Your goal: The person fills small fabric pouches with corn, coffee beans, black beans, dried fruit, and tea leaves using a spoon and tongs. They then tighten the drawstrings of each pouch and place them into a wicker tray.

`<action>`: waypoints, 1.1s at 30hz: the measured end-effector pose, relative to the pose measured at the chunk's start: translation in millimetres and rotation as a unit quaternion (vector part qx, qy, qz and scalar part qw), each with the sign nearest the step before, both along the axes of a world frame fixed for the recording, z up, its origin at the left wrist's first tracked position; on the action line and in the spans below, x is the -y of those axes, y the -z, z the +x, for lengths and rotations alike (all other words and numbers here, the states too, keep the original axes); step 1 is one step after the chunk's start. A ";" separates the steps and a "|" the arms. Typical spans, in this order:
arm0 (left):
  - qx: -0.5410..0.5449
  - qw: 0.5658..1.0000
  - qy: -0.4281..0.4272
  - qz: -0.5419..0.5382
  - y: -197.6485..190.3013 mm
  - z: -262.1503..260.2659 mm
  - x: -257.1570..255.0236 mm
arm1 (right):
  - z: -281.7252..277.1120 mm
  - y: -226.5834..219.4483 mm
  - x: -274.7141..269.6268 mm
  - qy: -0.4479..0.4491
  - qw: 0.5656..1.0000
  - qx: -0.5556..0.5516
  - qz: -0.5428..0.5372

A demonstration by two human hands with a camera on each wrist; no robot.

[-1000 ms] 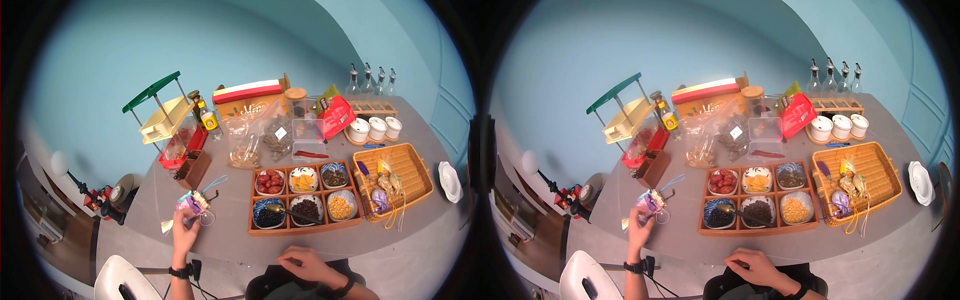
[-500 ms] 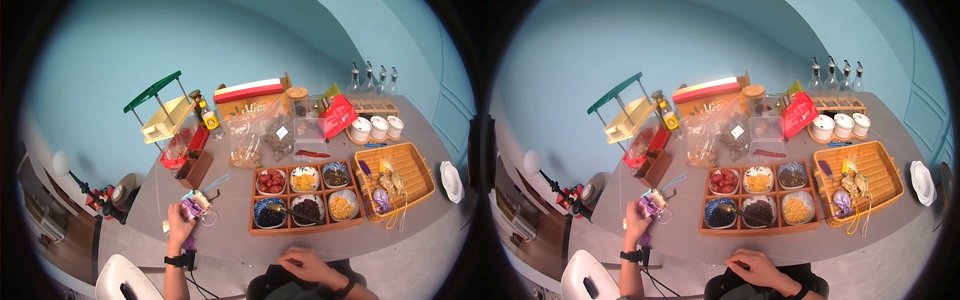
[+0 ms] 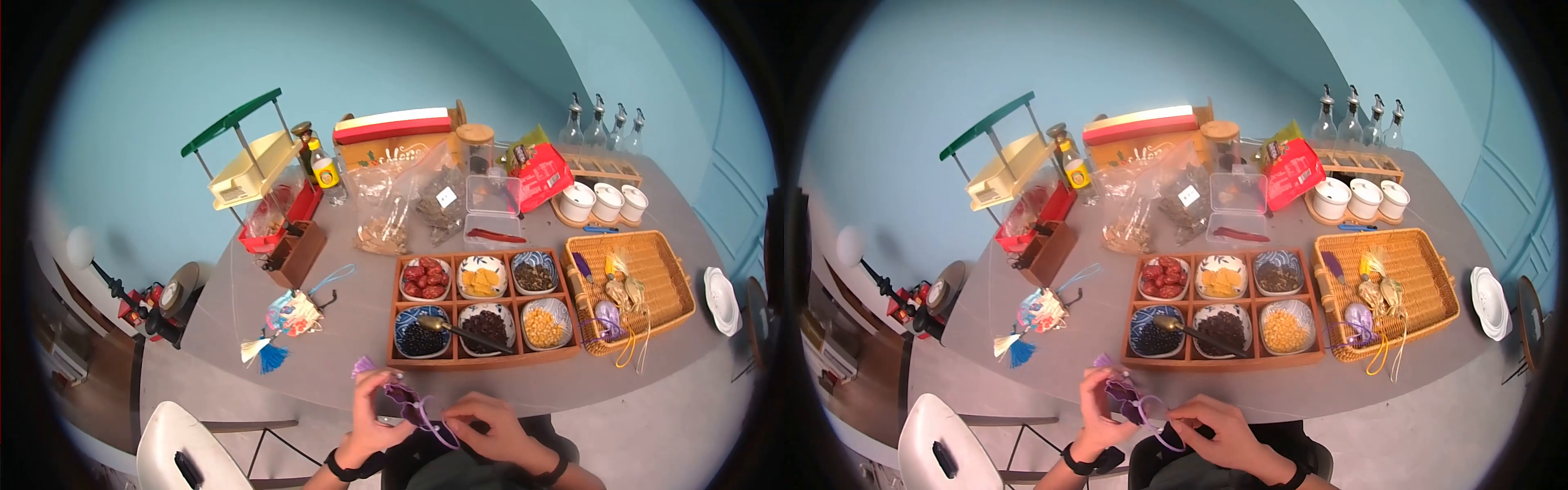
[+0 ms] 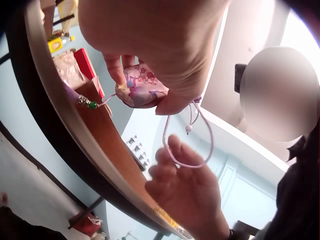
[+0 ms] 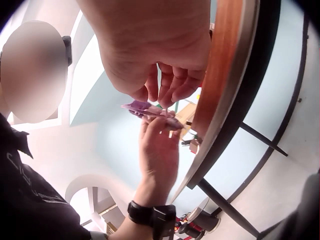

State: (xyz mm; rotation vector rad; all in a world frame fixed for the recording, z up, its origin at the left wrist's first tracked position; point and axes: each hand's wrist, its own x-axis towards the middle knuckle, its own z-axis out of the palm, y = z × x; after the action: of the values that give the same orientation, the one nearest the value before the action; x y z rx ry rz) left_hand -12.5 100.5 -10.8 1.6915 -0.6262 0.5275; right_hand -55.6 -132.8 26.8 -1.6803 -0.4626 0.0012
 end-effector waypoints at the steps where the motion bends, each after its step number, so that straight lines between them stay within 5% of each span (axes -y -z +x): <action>1: -0.008 1.000 0.004 -0.002 5.0 -1.0 7.7 | -5.7 -4.7 1.6 0.029 0.999 0.036 -0.010; 5: -0.033 0.997 0.025 0.064 11.0 6.0 33.1 | -17.2 -17.2 8.3 0.148 0.971 0.182 -0.041; 9: -0.032 0.998 0.051 0.036 2.6 9.0 53.0 | -20.7 -23.0 5.5 0.190 0.958 0.212 -0.041; 14: -0.062 0.994 0.093 0.022 4.7 6.9 59.3 | -17.6 -24.5 4.5 0.223 0.900 0.314 -0.203; 25: 0.008 0.993 0.088 0.083 -17.7 -4.7 79.2 | -27.8 -37.9 7.0 0.291 0.840 0.326 -0.321; 33: 0.070 0.990 0.075 0.098 -10.5 -21.8 101.3 | -34.9 -37.5 22.7 0.277 0.844 0.310 -0.339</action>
State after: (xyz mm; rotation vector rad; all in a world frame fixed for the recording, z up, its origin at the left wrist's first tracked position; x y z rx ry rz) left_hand -34.3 -0.7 -0.3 1.7836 -0.9241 0.4934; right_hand -90.5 -155.5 64.4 -2.4679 -0.4581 -0.9272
